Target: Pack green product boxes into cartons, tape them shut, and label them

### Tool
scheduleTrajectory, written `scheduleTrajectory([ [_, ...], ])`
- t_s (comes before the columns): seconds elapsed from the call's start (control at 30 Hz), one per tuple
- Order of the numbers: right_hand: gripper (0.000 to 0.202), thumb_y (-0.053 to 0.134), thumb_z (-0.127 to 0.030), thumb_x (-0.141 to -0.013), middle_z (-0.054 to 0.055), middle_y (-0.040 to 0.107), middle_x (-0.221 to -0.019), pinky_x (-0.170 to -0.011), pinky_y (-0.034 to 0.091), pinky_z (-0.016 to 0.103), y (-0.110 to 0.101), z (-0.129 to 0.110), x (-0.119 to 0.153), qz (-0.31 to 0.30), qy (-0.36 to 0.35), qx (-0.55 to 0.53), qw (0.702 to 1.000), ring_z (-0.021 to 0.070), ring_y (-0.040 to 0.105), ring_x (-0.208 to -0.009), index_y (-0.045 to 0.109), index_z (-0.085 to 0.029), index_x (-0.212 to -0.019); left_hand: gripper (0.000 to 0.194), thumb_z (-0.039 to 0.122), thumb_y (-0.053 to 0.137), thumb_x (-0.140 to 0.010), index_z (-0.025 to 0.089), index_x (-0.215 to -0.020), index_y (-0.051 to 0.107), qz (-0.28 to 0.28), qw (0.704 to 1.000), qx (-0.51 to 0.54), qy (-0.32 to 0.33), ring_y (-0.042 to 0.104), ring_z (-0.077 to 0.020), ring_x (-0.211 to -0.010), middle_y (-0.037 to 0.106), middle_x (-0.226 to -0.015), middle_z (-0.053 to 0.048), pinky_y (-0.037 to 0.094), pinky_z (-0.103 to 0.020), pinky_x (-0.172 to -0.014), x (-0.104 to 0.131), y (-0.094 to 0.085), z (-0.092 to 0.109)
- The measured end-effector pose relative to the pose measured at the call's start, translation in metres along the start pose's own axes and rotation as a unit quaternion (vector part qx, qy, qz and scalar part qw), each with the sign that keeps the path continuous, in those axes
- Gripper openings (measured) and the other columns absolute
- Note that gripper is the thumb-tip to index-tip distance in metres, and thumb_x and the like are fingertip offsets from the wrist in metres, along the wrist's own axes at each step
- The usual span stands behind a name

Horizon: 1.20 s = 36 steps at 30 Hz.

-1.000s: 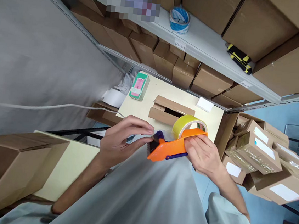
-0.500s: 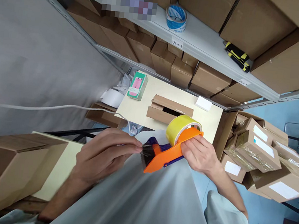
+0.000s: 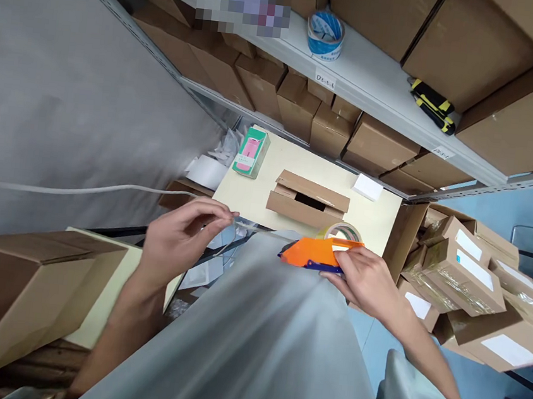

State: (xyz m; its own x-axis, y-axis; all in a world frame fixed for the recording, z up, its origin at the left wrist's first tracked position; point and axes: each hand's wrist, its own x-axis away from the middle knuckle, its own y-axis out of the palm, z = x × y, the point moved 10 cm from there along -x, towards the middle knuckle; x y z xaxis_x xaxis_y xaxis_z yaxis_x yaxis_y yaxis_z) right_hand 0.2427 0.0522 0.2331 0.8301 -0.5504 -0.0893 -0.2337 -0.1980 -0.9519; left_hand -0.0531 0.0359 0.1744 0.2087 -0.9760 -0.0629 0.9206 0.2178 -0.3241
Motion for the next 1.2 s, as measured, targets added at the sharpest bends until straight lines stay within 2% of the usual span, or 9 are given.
scheduleTrajectory([
  [0.07, 0.024, 0.06, -0.042, -0.113, 0.003, 0.071, -0.077, -0.069, 0.052, 0.032, 0.019, 0.025, -0.012, -0.055, 0.048, -0.064, 0.995, 0.0213, 0.067, -0.068, 0.062, -0.023, -0.099, 0.036, 0.06, 0.08, -0.093, 0.024, -0.093, 0.078, -0.023, 0.994, 0.033, -0.103, 0.075, -0.0236, -0.089, 0.079, -0.094, -0.007, 0.064, -0.036, -0.084, -0.011, 0.005, -0.034],
  [0.13, 0.03, 0.063, -0.05, -0.108, 0.001, 0.068, -0.074, -0.063, 0.044, 0.031, 0.04, 0.056, -0.027, -0.104, 0.121, -0.12, 0.98, 0.0192, 0.061, -0.063, 0.062, -0.024, -0.094, 0.043, 0.063, 0.087, -0.083, 0.023, -0.093, 0.078, -0.039, 0.981, 0.073, -0.176, 0.075, -0.0248, -0.091, 0.079, -0.094, -0.007, 0.064, -0.038, -0.088, -0.025, 0.015, -0.06],
  [0.23, 0.036, 0.068, -0.058, -0.1, 0.001, 0.067, -0.076, -0.063, 0.041, 0.03, 0.066, 0.097, -0.049, -0.144, 0.215, -0.208, 0.943, 0.0182, 0.059, -0.066, 0.064, -0.024, -0.091, 0.047, 0.061, 0.094, -0.071, 0.021, -0.09, 0.077, -0.037, 0.965, 0.139, -0.221, 0.074, -0.0246, -0.093, 0.078, -0.093, -0.006, 0.064, -0.043, -0.098, -0.048, 0.028, -0.085],
  [0.33, 0.047, 0.07, -0.069, -0.096, 0.002, 0.068, -0.08, -0.065, 0.044, 0.031, 0.089, 0.116, -0.066, -0.173, 0.242, -0.333, 0.894, 0.0189, 0.06, -0.07, 0.065, -0.022, -0.092, 0.042, 0.052, 0.094, -0.068, 0.02, -0.089, 0.077, -0.028, 0.957, 0.162, -0.24, 0.071, -0.0218, -0.091, 0.075, -0.091, -0.004, 0.064, -0.045, -0.103, -0.065, 0.034, -0.104],
  [0.43, 0.056, 0.072, -0.077, -0.092, 0.002, 0.066, -0.079, -0.063, 0.046, 0.031, 0.105, 0.125, -0.074, -0.196, 0.255, -0.401, 0.858, 0.0178, 0.058, -0.068, 0.065, -0.021, -0.092, 0.034, 0.043, 0.092, -0.07, 0.018, -0.089, 0.077, -0.026, 0.951, 0.168, -0.258, 0.071, -0.0209, -0.091, 0.075, -0.089, -0.004, 0.064, -0.044, -0.102, -0.073, 0.038, -0.123],
  [0.7, 0.068, 0.075, -0.085, -0.084, 0.001, 0.064, -0.077, -0.063, 0.045, 0.03, 0.135, 0.148, -0.083, -0.223, 0.284, -0.399, 0.843, 0.0163, 0.055, -0.069, 0.066, -0.019, -0.094, 0.019, 0.028, 0.085, -0.072, 0.016, -0.085, 0.079, -0.016, 0.946, 0.164, -0.278, 0.071, -0.0208, -0.085, 0.075, -0.083, -0.005, 0.064, -0.041, -0.094, -0.088, 0.054, -0.172],
  [0.9, 0.072, 0.077, -0.087, -0.082, 0.001, 0.064, -0.08, -0.063, 0.043, 0.029, 0.14, 0.155, -0.088, -0.216, 0.278, -0.418, 0.837, 0.0151, 0.053, -0.07, 0.068, -0.017, -0.095, 0.023, 0.033, 0.087, -0.067, 0.017, -0.081, 0.079, -0.025, 0.941, 0.156, -0.298, 0.069, -0.0204, -0.079, 0.075, -0.079, -0.005, 0.063, -0.041, -0.09, -0.094, 0.066, -0.197],
  [1.2, 0.071, 0.076, -0.088, -0.079, 0.001, 0.063, -0.076, -0.063, 0.042, 0.029, 0.146, 0.143, -0.106, -0.258, 0.286, -0.4, 0.832, 0.0155, 0.053, -0.069, 0.067, -0.018, -0.087, 0.034, 0.042, 0.09, -0.061, 0.017, -0.081, 0.078, -0.014, 0.933, 0.165, -0.321, 0.068, -0.0193, -0.078, 0.074, -0.079, -0.005, 0.062, -0.039, -0.086, -0.081, 0.064, -0.234],
])
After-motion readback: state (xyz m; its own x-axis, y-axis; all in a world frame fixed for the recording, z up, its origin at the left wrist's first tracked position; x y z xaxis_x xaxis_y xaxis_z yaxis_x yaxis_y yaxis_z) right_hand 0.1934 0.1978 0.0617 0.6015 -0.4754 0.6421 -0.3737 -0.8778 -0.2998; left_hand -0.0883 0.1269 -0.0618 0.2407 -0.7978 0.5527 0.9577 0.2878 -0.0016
